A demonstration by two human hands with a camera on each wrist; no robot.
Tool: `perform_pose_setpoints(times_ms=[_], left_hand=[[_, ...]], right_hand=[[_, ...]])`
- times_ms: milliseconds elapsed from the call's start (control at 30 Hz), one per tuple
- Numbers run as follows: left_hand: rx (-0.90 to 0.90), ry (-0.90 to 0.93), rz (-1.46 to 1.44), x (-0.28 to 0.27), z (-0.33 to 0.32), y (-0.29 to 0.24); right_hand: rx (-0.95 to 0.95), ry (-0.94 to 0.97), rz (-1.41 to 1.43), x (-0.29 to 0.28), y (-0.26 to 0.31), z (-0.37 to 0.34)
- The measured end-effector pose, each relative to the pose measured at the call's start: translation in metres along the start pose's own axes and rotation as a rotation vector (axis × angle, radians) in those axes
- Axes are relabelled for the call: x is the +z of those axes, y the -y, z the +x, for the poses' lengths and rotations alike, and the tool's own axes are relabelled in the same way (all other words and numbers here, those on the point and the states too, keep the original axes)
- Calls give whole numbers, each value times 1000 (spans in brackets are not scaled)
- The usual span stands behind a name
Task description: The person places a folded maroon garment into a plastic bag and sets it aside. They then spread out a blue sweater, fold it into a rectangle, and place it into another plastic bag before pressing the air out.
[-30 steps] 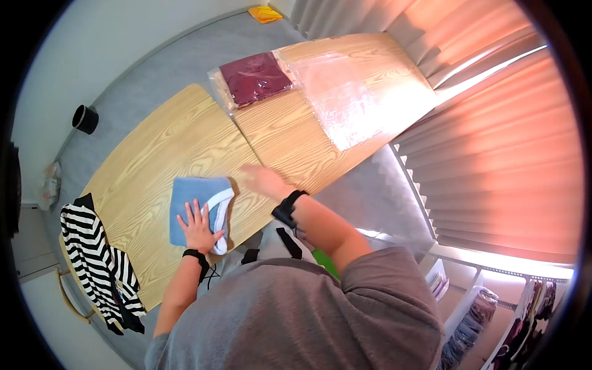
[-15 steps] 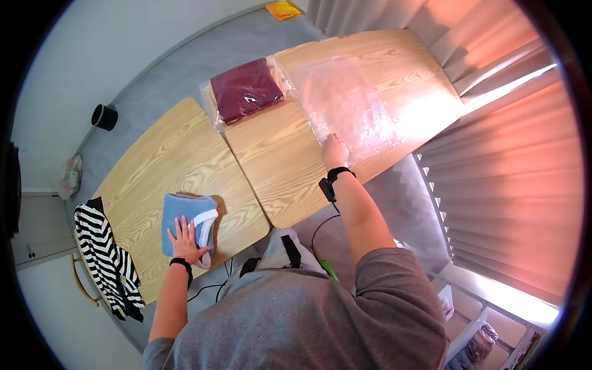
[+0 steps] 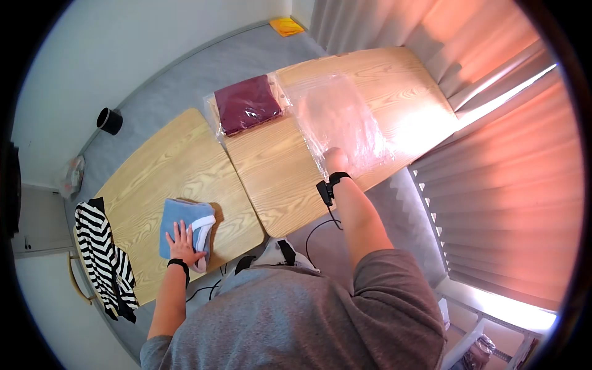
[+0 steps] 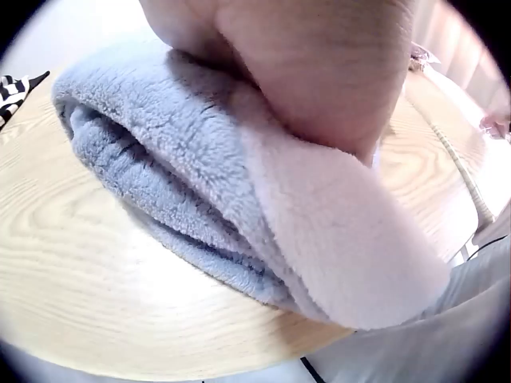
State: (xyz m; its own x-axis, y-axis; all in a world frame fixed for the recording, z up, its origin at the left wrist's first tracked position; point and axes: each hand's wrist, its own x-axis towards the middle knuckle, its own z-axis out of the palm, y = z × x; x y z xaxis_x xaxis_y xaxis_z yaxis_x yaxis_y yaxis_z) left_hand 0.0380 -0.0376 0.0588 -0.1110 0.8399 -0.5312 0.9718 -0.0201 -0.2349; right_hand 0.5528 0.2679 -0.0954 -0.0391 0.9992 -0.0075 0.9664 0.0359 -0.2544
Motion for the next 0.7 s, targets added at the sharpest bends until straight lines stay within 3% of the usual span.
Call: perform_pose_setpoints(times_ms=[33, 100, 167, 233, 267, 333, 433, 467, 500, 533, 633, 700], left_hand=[[1, 2, 0, 1, 0, 0], [-3, 3, -4, 3, 0, 0], [-10, -1, 15, 4, 1, -1], [0, -18, -10, 6, 2, 0], [11, -31, -33, 7, 2, 0], [-2, -19, -7, 6, 1, -1], [4, -39, -16, 12, 3, 1], [21, -72, -47, 16, 3, 3], [14, -62, -50, 17, 4, 5], [24, -74, -69, 16, 5, 5], [51, -115, -140, 22, 4, 8], [70, -164, -178, 25, 2, 11]], right_hand=[[-12, -2, 0, -15, 13, 0], [454, 67, 291, -66, 48, -12], [392, 66, 256, -72, 47, -14], [81, 11, 236, -76, 41, -15], [78, 9, 234, -64, 30, -10], [278, -71, 685, -44, 14, 2], [294, -141, 861, -60, 9, 7], [375, -102, 979, -92, 31, -2], [318, -91, 897, -108, 38, -4], [381, 17, 836, -134, 57, -7], [51, -4, 1102, -167, 103, -29], [-67, 30, 1258, -188, 158, -50]])
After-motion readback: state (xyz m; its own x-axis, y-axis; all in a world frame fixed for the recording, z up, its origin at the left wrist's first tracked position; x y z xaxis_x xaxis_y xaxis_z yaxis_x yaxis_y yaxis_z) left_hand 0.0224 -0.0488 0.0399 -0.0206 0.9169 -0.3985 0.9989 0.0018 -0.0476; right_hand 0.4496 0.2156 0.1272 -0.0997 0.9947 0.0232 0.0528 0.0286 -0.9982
